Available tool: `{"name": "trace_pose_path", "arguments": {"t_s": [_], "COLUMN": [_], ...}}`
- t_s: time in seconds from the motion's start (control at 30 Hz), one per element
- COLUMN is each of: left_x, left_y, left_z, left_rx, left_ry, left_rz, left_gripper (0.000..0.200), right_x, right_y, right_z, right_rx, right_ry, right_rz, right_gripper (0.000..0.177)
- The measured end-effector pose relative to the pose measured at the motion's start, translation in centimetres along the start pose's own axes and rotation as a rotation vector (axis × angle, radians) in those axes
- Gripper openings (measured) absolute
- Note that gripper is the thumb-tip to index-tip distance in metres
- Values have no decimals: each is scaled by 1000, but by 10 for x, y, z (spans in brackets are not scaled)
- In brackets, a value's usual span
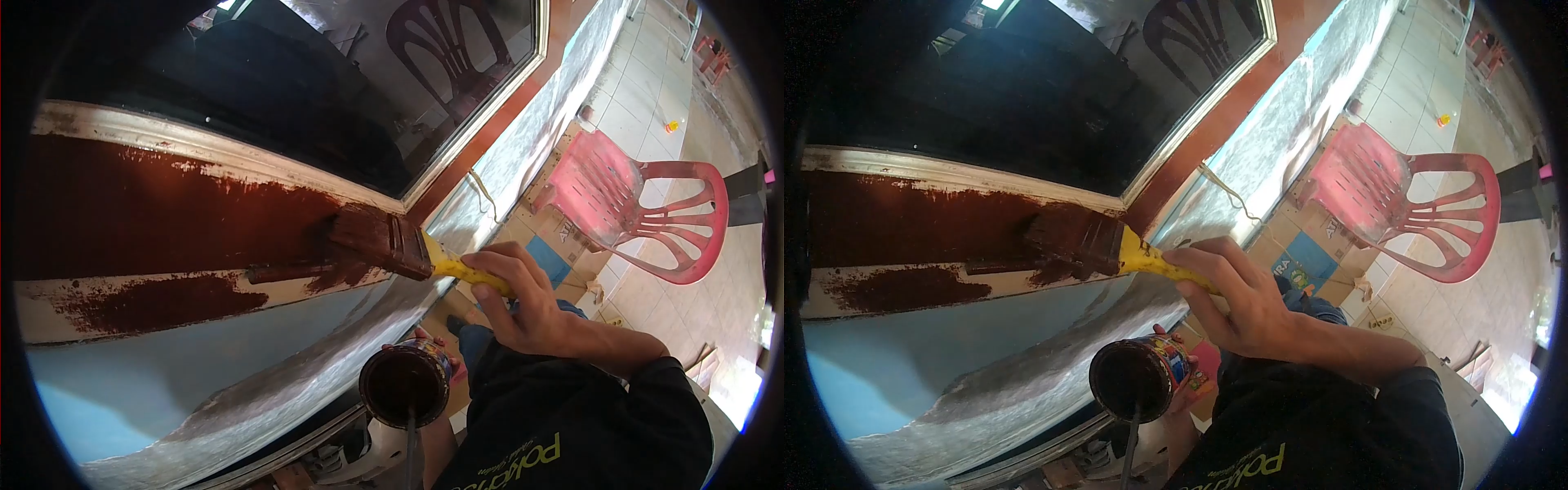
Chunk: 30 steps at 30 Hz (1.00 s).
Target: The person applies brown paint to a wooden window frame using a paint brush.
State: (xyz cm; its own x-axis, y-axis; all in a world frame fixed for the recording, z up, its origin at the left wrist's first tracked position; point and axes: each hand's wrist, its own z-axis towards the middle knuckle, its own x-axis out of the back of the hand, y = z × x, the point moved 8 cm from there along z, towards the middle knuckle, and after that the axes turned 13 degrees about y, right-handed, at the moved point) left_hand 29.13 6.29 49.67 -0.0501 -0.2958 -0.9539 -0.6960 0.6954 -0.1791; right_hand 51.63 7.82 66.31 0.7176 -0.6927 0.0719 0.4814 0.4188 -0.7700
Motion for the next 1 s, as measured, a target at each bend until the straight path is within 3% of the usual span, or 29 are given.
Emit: {"name": "trace_pose_path", "arguments": {"t_s": [0.27, 0.4, 0.47, 0.57, 0.63, 0.8, 0.9, 1.0], "left_x": [1, 7, 5, -2, -14, 20, 17, -20], "left_y": [-4, 0, 1, 1, 6, 6, 8, 10], "left_z": [-5, -2, 1, 5, 6, 17, 20, 12], "left_rx": [98, 122, 135, -46, -317, 11, -144, -440], "left_ry": [41, -3, 30, 80, 9, 70, -18, -53], "left_rz": [-21, -11, -42, -38, 91, -57, 46, 195], "left_gripper": [83, 87, 76, 67, 77, 65, 72, 72], "right_x": [2, 7, 20, 40, 53, 68, 73, 79], "right_y": [2, 11, 12, 21, 18, 4, -6, -11], "right_z": [-10, -9, -15, -24, -25, -18, -12, -10], "right_rx": [14, -170, -210, -477, -527, -758, -700, -693], "right_ry": [13, -62, -113, -95, -95, -207, -137, -111], "right_rz": [3, 4, -17, 78, 158, 319, 345, 342], "right_gripper": [30, 29, 29, 28, 27, 24, 18, 20]}}
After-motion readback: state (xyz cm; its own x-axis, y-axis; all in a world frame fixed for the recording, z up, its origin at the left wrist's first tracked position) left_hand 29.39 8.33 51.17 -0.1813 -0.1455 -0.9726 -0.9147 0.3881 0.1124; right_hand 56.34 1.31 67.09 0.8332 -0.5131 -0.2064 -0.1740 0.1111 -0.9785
